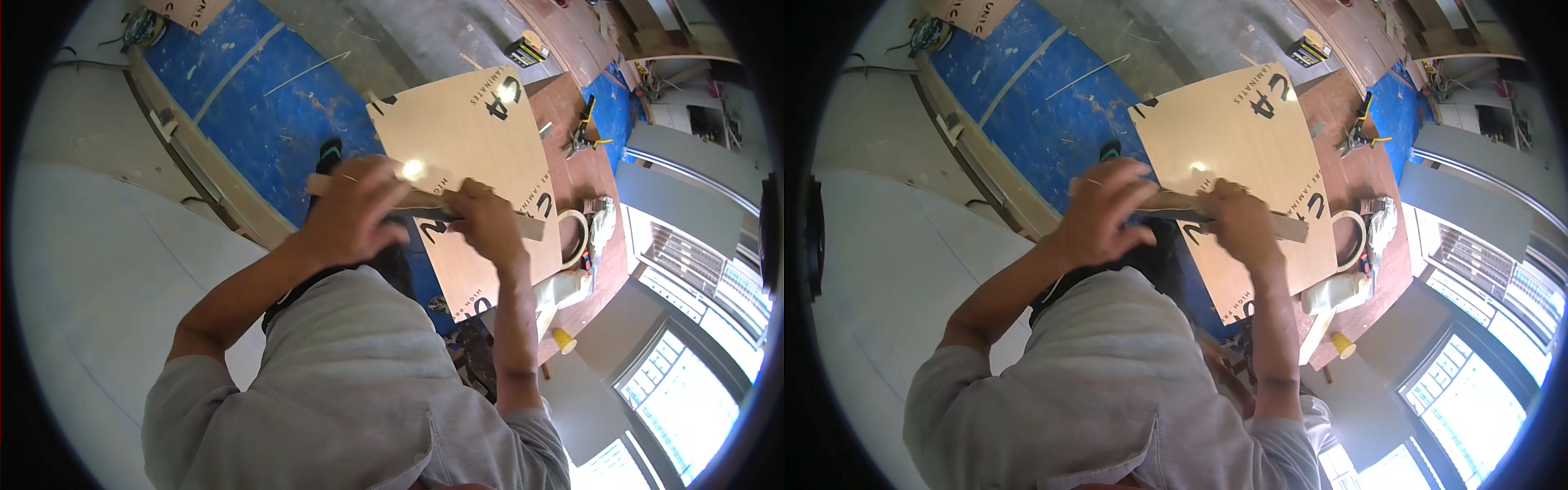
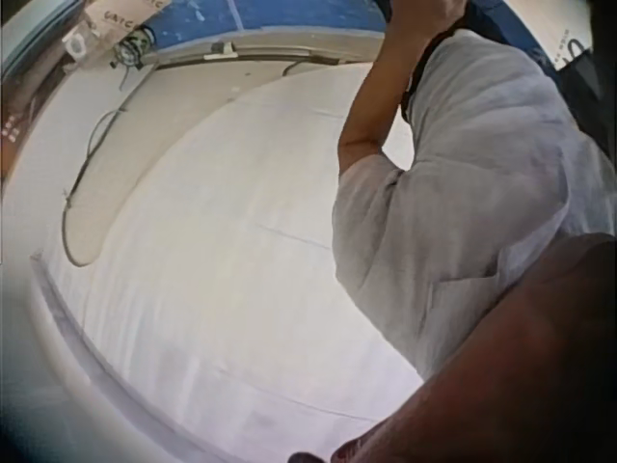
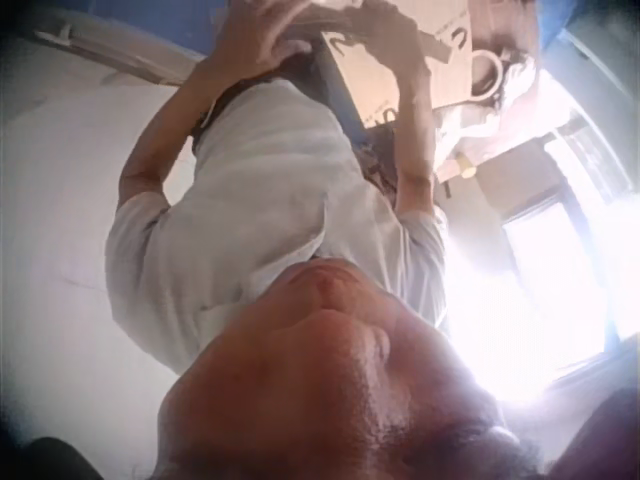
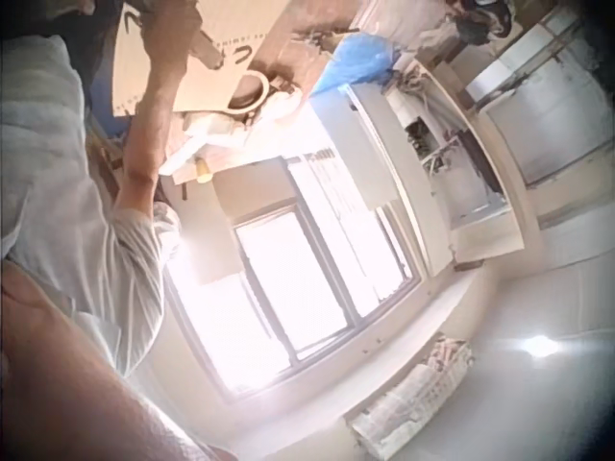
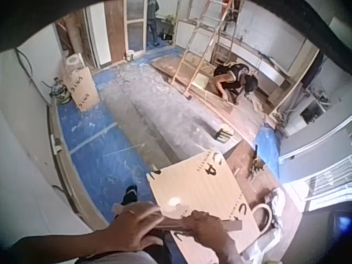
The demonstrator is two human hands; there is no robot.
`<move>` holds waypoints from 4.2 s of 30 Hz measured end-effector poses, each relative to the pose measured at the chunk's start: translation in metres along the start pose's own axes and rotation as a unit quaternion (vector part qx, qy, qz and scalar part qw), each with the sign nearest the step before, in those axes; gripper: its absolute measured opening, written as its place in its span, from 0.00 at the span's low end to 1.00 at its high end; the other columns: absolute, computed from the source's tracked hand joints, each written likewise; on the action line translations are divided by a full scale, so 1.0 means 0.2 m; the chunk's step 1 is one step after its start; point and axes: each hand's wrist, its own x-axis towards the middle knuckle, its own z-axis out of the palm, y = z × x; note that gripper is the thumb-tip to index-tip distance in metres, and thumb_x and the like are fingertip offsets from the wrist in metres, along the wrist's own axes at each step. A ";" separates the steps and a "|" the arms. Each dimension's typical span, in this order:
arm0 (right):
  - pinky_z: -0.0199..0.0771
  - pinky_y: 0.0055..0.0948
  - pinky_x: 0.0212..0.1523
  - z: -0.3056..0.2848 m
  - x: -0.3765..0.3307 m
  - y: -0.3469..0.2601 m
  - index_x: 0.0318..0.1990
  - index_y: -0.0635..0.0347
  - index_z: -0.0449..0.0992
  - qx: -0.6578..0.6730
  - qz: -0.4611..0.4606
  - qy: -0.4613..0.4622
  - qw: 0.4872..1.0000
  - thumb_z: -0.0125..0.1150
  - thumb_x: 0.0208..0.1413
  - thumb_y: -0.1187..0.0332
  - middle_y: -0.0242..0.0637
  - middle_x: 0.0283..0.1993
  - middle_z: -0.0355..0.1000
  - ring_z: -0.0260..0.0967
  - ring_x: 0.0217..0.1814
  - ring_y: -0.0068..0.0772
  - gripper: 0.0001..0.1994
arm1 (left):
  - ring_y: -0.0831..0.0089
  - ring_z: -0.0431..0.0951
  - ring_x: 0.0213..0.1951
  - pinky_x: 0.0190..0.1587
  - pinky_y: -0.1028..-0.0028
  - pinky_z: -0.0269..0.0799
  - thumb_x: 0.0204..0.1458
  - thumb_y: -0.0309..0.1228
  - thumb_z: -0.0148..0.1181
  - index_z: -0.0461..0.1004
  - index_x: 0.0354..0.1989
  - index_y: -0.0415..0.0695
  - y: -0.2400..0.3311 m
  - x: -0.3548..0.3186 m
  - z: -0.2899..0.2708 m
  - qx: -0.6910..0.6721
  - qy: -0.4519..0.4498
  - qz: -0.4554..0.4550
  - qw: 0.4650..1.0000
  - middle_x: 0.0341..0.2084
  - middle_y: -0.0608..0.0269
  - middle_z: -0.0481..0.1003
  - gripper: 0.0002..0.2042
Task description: The person holds a large wooden panel at a workbench, turns it over to check the edges, and uses a handheld sanding block to smooth the sides and corners of the panel.
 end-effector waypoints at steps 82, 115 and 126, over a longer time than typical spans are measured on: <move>0.33 0.60 0.78 0.90 1.02 -0.09 0.70 0.42 0.69 -0.105 0.260 0.173 0.944 0.55 0.59 0.74 0.39 0.79 0.57 0.45 0.83 0.56 0.30 | 0.46 0.84 0.39 0.42 0.56 0.77 0.63 0.40 0.51 0.83 0.44 0.40 -1.47 0.77 0.62 -0.174 -0.533 -0.479 0.675 0.42 0.42 0.82 0.18; 0.32 0.59 0.78 0.90 1.04 -0.10 0.69 0.43 0.71 -0.082 0.276 0.190 0.939 0.57 0.57 0.75 0.39 0.77 0.58 0.44 0.84 0.56 0.30 | 0.59 0.80 0.23 0.25 0.62 0.75 0.61 0.39 0.59 0.79 0.39 0.35 -1.56 0.75 0.46 -0.274 -0.508 -0.417 0.702 0.29 0.50 0.78 0.16; 0.37 0.60 0.77 0.89 1.03 -0.08 0.69 0.42 0.71 -0.075 0.272 0.171 0.944 0.59 0.55 0.79 0.43 0.79 0.57 0.47 0.83 0.57 0.32 | 0.50 0.83 0.39 0.45 0.59 0.75 0.64 0.46 0.56 0.83 0.44 0.40 -1.64 0.66 0.89 -0.142 -0.565 -0.309 0.752 0.31 0.45 0.81 0.20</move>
